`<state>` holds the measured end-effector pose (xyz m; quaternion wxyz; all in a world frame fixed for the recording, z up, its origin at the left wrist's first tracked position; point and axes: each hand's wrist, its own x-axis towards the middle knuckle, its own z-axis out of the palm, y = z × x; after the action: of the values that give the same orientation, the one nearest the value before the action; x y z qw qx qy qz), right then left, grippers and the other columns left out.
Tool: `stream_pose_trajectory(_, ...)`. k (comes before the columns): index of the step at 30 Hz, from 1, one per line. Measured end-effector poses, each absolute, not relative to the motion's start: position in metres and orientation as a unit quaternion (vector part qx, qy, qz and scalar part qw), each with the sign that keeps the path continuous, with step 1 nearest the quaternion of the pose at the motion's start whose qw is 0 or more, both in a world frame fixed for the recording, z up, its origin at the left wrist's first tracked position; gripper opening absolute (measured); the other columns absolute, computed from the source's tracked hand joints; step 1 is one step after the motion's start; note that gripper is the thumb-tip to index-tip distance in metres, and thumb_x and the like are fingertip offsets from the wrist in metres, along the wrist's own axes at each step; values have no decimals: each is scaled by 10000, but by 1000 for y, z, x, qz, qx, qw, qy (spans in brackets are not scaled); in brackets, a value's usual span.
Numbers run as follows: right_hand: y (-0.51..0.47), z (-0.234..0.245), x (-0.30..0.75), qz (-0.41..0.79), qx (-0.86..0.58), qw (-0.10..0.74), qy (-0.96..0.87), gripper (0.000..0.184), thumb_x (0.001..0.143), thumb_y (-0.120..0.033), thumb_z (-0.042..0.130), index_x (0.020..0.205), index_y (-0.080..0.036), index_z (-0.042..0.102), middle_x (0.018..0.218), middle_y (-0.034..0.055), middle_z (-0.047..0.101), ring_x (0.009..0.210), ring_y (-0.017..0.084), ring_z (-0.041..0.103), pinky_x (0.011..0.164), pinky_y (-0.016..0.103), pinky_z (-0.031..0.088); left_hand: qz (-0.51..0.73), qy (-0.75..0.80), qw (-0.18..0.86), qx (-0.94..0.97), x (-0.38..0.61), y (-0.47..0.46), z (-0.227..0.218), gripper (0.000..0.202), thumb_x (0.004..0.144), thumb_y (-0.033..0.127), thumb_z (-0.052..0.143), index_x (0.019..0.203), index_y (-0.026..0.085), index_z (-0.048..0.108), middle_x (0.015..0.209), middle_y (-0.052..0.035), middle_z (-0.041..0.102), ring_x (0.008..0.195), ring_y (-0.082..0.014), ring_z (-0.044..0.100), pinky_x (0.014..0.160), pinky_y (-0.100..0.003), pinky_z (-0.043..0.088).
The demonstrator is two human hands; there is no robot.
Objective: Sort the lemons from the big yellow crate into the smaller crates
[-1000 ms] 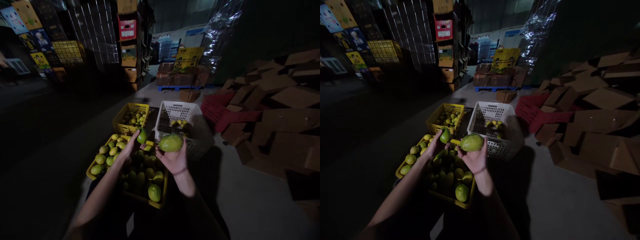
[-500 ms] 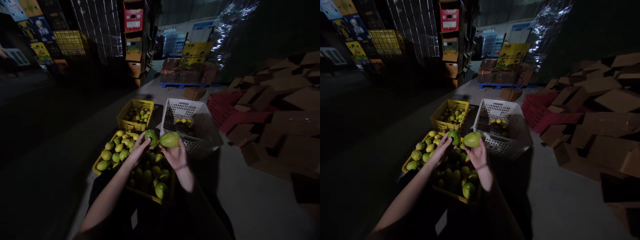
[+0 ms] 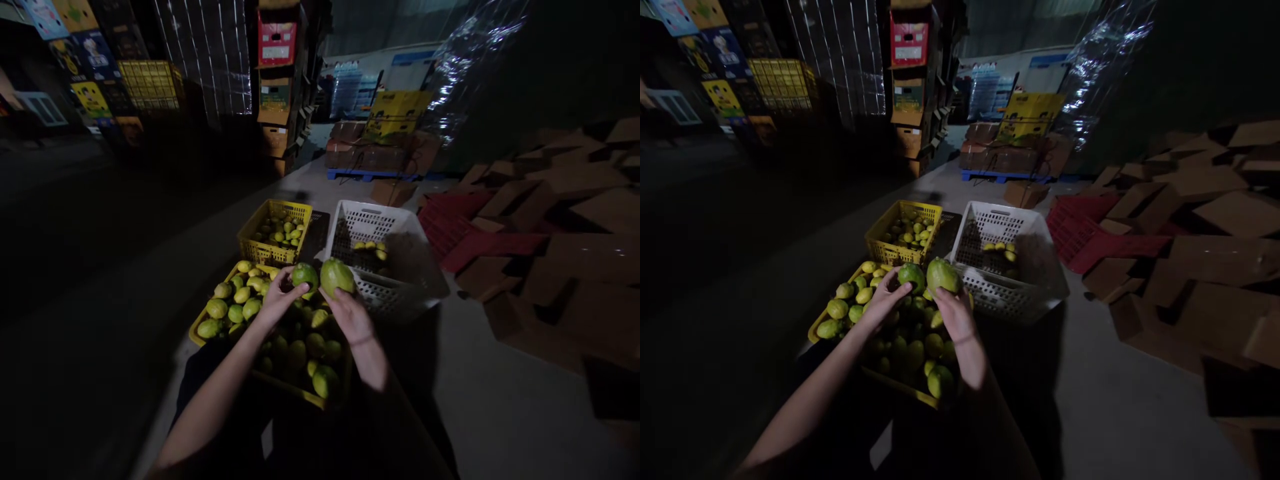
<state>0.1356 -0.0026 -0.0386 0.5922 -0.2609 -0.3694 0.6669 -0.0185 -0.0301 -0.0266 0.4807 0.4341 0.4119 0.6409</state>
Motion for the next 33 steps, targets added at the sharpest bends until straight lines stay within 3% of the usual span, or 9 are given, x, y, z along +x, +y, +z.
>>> stream_pose_trajectory(3,-5,-37,136,635,-275,611,-385,432,675,-389,801,1088,-316,699,1131,13,749,1194,280,628,1122,495,425,652,418,453,442,-20,-28,-27,562,552,509,899,969,215,664,900,-21,687,872,-184,637,845,-312,511)
stream_pose_trajectory(6,-7,-35,135,600,-297,626,-400,514,630,-347,845,1115,-297,684,1160,14,735,1163,270,636,1148,490,387,669,417,422,449,-19,-25,-28,580,541,505,901,968,209,643,887,-19,686,855,-184,638,827,-313,509)
stream_pose_trajectory(10,-8,-34,133,553,-323,627,-444,578,617,-330,859,1150,-279,641,1136,28,713,1080,252,657,1068,475,465,675,413,394,467,-18,-23,-28,568,587,490,884,999,199,622,916,-29,695,848,-184,647,822,-320,512)
stream_pose_trajectory(14,-4,-42,138,342,-392,682,-514,723,596,-311,883,1238,-267,553,1285,82,604,1138,268,613,978,448,531,672,448,297,510,-18,-24,-28,546,621,404,890,1055,192,633,1026,-60,694,955,-215,652,887,-338,502)
stream_pose_trajectory(19,0,-53,142,133,-411,688,-584,666,690,-310,837,1259,-231,498,1258,122,559,1185,268,567,1001,447,517,685,452,211,531,-17,-25,-31,521,676,349,871,1109,211,617,1101,-64,683,1026,-220,644,926,-348,497)
stream_pose_trajectory(33,-2,-51,138,90,-367,701,-605,537,703,-232,775,1159,-254,491,1168,90,577,1094,252,605,909,426,546,658,416,179,602,-14,-28,-36,535,686,375,866,1142,204,646,1148,-92,705,1093,-257,658,971,-404,511)
